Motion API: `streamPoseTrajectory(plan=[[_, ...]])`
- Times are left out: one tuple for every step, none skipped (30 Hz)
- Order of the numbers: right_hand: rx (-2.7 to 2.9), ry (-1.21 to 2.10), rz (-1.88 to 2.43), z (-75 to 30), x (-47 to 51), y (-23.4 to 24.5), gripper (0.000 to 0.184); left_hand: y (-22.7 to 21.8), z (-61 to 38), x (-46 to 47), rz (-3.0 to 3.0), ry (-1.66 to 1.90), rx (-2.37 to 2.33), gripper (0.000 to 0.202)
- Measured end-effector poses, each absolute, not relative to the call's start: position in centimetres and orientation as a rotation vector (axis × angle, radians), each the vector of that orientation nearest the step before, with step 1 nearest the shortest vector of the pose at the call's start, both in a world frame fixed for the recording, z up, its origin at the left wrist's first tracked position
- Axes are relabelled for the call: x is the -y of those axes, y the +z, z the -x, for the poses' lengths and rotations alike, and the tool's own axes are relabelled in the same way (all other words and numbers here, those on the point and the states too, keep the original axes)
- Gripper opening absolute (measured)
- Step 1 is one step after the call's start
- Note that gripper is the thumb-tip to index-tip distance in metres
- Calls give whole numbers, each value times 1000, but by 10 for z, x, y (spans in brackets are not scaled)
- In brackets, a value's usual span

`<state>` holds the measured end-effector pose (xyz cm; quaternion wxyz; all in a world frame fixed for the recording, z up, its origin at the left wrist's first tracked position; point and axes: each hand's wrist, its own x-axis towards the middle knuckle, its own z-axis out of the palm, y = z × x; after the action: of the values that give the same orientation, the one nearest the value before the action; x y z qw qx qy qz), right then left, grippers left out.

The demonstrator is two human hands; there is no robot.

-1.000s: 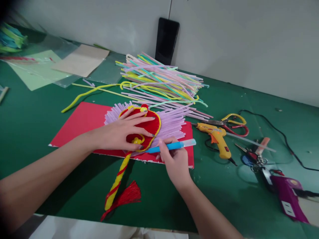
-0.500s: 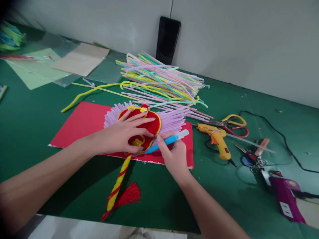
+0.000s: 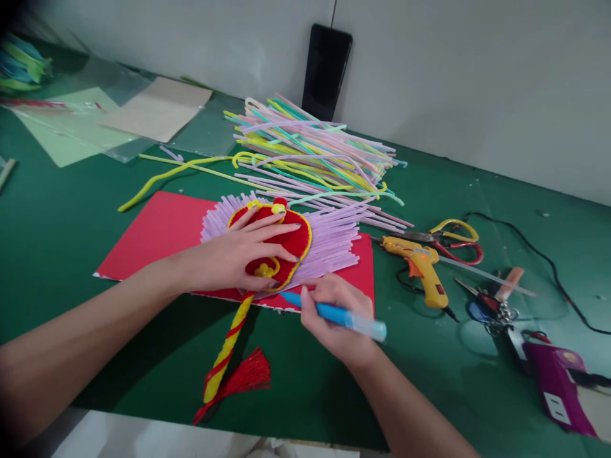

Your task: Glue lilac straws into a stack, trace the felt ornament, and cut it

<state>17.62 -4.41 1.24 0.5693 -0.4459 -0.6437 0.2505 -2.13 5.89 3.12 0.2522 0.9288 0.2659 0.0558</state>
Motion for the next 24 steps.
streamPoseTrajectory(plan=[[1590, 572, 1012, -180, 47, 12, 22, 31, 21, -59, -2520, 150, -728, 38], [1653, 557, 990, -183, 49, 12, 23, 31, 22, -59, -2515, 147, -732, 38], [1695, 546, 974, -185, 50, 12, 25, 30, 22, -59, -2512, 146, -738, 37], [1721, 538, 959, -187, 51, 12, 26, 30, 22, -59, -2511, 146, -742, 37], [1739, 531, 946, -187, 51, 13, 27, 30, 22, -59, -2512, 146, -745, 37], [1753, 526, 930, -187, 51, 13, 28, 30, 21, -59, -2513, 144, -746, 37], [1765, 526, 915, -187, 50, 14, 28, 30, 21, -59, -2514, 140, -744, 37], [1774, 527, 903, -186, 49, 15, 28, 29, 21, -59, -2516, 135, -743, 37], [1783, 529, 896, -185, 48, 15, 28, 29, 21, -59, -2518, 132, -743, 37], [1790, 533, 893, -184, 47, 16, 28, 30, 21, -59, -2521, 130, -741, 36], [1797, 539, 892, -183, 46, 16, 27, 30, 21, -59, -2522, 132, -739, 36], [1806, 548, 890, -183, 45, 16, 27, 30, 22, -59, -2523, 135, -741, 36], [1817, 557, 885, -183, 45, 16, 27, 29, 22, -59, -2521, 138, -746, 36], [1826, 565, 882, -183, 45, 15, 27, 29, 22, -59, -2518, 139, -751, 37], [1831, 572, 888, -183, 45, 15, 26, 29, 22, -59, -2516, 140, -757, 37], [1825, 577, 904, -183, 46, 14, 26, 29, 22, -59, -2514, 141, -763, 38], [1807, 580, 926, -184, 46, 12, 26, 29, 22, -59, -2514, 142, -768, 38], [1776, 580, 949, -184, 47, 11, 26, 29, 22, -59, -2514, 141, -767, 39], [1735, 581, 969, -184, 48, 10, 27, 28, 21, -59, -2513, 140, -761, 38], [1695, 587, 981, -184, 48, 9, 27, 28, 21, -59, -2512, 136, -755, 39], [1664, 595, 981, -184, 48, 8, 27, 28, 21, -60, -2510, 134, -747, 39], [1650, 607, 972, -184, 48, 8, 27, 28, 21, -60, -2509, 133, -742, 39], [1652, 620, 962, -184, 48, 8, 27, 28, 21, -60, -2508, 134, -738, 39], [1665, 631, 956, -184, 48, 8, 26, 28, 21, -60, -2507, 135, -736, 39]])
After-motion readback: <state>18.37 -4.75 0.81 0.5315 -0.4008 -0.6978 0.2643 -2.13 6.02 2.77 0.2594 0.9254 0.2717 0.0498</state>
